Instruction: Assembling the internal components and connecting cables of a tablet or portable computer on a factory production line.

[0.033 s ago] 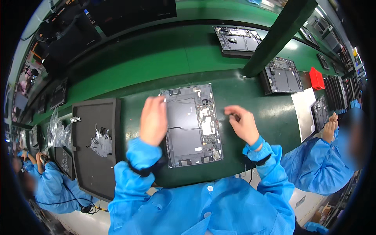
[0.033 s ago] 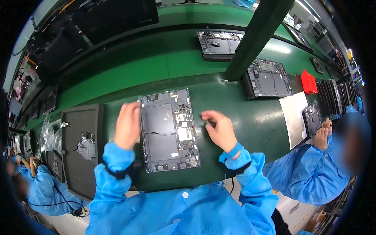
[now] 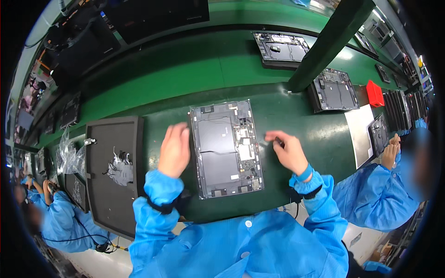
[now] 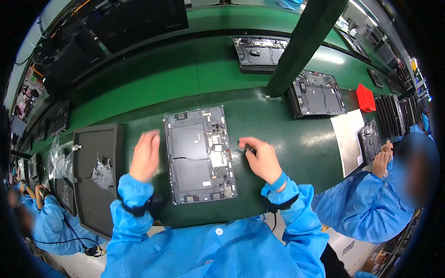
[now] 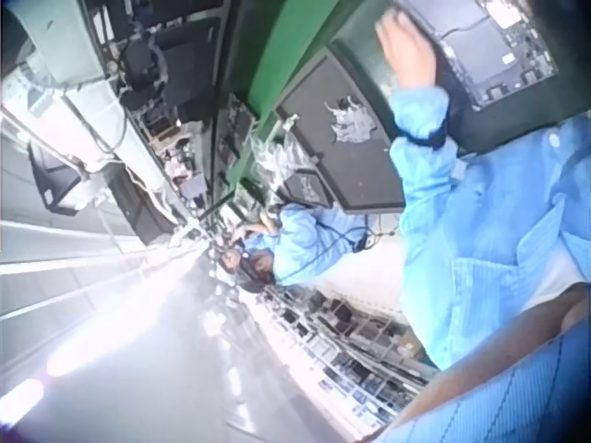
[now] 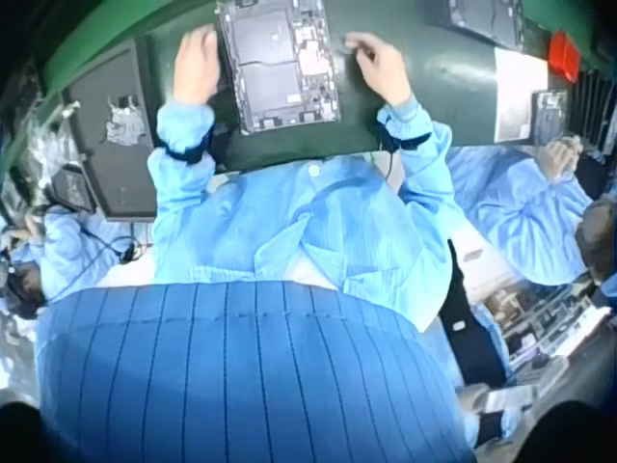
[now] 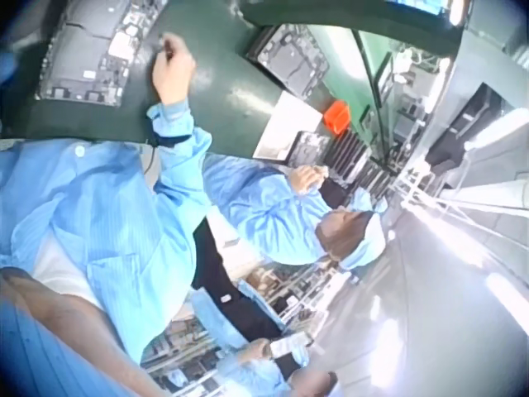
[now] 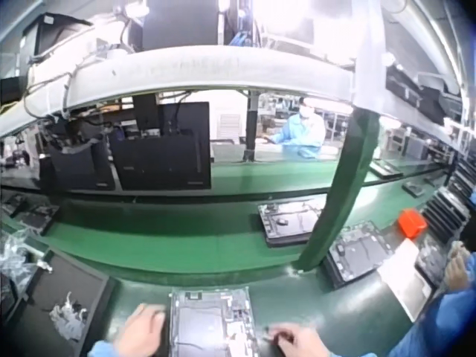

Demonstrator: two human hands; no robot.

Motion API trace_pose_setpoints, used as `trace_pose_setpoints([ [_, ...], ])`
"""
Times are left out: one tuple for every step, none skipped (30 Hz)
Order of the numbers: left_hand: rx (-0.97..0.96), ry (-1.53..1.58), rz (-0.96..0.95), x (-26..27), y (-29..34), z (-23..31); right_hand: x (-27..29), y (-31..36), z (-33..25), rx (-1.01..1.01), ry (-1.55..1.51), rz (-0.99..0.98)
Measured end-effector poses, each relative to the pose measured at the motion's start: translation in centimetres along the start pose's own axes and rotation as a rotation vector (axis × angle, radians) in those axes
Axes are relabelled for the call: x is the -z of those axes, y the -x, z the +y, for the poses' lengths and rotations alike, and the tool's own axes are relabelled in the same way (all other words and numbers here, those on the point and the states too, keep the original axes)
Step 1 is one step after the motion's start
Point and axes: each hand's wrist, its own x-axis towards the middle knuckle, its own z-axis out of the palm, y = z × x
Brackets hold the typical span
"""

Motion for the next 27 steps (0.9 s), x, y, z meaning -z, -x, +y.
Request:
trace_pose_setpoints([
  [0.110,-0.034,-0.152,1.0,1.8,-1.8,0.0,0.7,-0.4,-0.069,-0.065,-0.066],
  [0.112,-0.045,-0.136,1.1,3.6,-2.0,-0.5,1.0,-1.0,-0.130,-0.132,-0.146],
  [0.108,-0.001,-0.167,0.9,4.8,-2.0,-1.3,1.3,-1.6,-0.146,-0.220,-0.168],
  [0.105,0.045,-0.198,0.5,5.7,-1.9,-2.2,1.5,-2.2,-0.161,-0.306,-0.192],
  [0.153,0.058,-0.173,-0.4,6.0,-1.6,-3.0,1.4,-1.9,-0.072,-0.217,-0.151],
  [0.198,0.073,-0.148,-1.1,5.9,-1.3,-3.3,1.3,-2.1,-0.148,-0.181,-0.135],
  [0.208,0.094,-0.113,-1.2,5.5,-1.4,-4.6,1.1,-0.8,-0.104,-0.304,-0.080],
  [0.186,0.098,-0.109,-1.2,4.9,-0.8,-5.4,0.6,-0.6,-0.059,-0.426,-0.021],
  [0.383,0.459,-0.089,-1.0,4.2,0.1,-5.2,0.4,-0.6,-0.149,-0.435,-0.072],
  [0.579,0.822,-0.073,-0.8,3.7,0.8,-5.3,0.0,-0.8,-0.092,-0.393,-0.091],
  [0.544,0.778,-0.040,-1.2,3.2,0.2,-5.3,-0.2,-1.2,-0.113,-0.464,-0.119],
  [0.520,0.783,-0.046,-1.3,2.3,-0.6,-5.1,-0.3,-1.7,-0.133,-0.534,-0.147],
  [0.551,0.835,-0.071,-0.9,1.5,-1.8,-5.3,-0.3,-1.8,-0.098,-0.580,-0.131],
  [0.576,0.891,-0.108,-0.8,0.4,-3.0,-4.8,-0.2,-1.9,-0.085,-0.577,-0.111],
  [0.617,1.001,-0.093,-0.8,-0.8,-4.1,-4.2,0.2,-2.1,-0.100,-0.551,-0.073],
  [0.650,1.016,0.000,-0.4,-2.2,-4.4,-3.8,0.5,-2.4,-0.114,-0.528,-0.046],
  [0.645,1.089,0.082,-0.2,-3.9,-4.3,-3.0,1.2,-2.5,-0.113,-0.499,-0.043],
  [0.641,1.161,0.162,0.0,-5.7,-4.2,-2.9,1.8,-2.0,-0.105,-0.496,-0.024],
  [0.584,1.251,0.229,-0.1,-7.4,-5.3,-3.2,2.5,-1.4,-0.057,-0.492,-0.013],
  [0.529,1.346,0.286,-1.1,-9.6,-7.0,-3.2,3.0,-0.9,-0.015,-0.482,0.005],
  [0.499,1.304,0.384,-1.2,-11.3,-8.3,-3.0,3.5,-1.6,-0.060,-0.470,-0.033],
  [0.520,1.304,0.483,-1.3,-12.9,-8.3,-2.6,3.8,-1.9,-0.080,-0.384,-0.077],
  [0.530,1.285,0.542,-1.4,-14.2,-10.1,-2.6,3.9,-2.3,-0.067,-0.358,-0.084],
  [0.540,1.262,0.609,-1.2,-15.2,-12.6,-2.9,4.1,-2.5,-0.051,-0.333,-0.096],
  [0.583,1.247,0.654,-1.0,-15.9,-14.5,-3.4,4.3,-2.0,-0.016,-0.338,-0.077],
  [0.627,1.234,0.687,-0.9,-16.6,-14.8,-3.4,4.6,-1.8,-0.019,-0.335,-0.063],
  [0.748,1.147,0.688,-0.5,-17.0,-15.2,-3.3,4.8,-1.5,-0.010,-0.307,-0.074],
])
